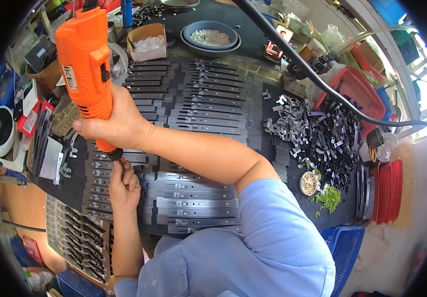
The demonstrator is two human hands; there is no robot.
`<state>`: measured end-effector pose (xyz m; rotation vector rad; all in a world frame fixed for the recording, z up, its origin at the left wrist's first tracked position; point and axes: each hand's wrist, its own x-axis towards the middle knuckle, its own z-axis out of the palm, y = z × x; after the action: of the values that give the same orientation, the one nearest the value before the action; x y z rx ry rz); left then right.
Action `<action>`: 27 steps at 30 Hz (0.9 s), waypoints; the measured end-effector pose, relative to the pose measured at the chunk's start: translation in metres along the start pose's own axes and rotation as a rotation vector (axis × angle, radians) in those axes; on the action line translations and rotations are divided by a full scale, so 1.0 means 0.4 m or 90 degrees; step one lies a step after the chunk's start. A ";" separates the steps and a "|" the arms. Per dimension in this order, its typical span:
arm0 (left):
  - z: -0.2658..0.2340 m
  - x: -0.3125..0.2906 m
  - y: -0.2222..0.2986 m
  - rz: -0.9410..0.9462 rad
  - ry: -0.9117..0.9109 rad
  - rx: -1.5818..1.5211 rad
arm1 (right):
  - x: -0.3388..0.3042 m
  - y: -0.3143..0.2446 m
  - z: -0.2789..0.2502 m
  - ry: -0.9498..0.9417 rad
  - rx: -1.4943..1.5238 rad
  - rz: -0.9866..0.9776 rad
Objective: Assembling small plastic components onto metal strips using an electric screwdriver.
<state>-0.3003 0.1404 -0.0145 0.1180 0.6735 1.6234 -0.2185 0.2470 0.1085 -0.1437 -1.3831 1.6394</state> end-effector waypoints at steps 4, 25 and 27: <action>-0.006 -0.011 0.000 0.005 -0.020 -0.014 | -0.006 -0.007 0.008 0.011 0.057 0.014; -0.005 -0.012 0.004 -0.028 -0.032 0.009 | -0.009 -0.003 -0.009 -0.065 -0.046 -0.032; -0.005 -0.011 0.004 -0.034 -0.034 0.014 | -0.010 -0.004 -0.009 -0.064 -0.041 -0.030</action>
<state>-0.3016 0.1355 -0.0139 0.1578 0.6477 1.5567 -0.2132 0.2466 0.1066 -0.0658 -1.5042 1.5820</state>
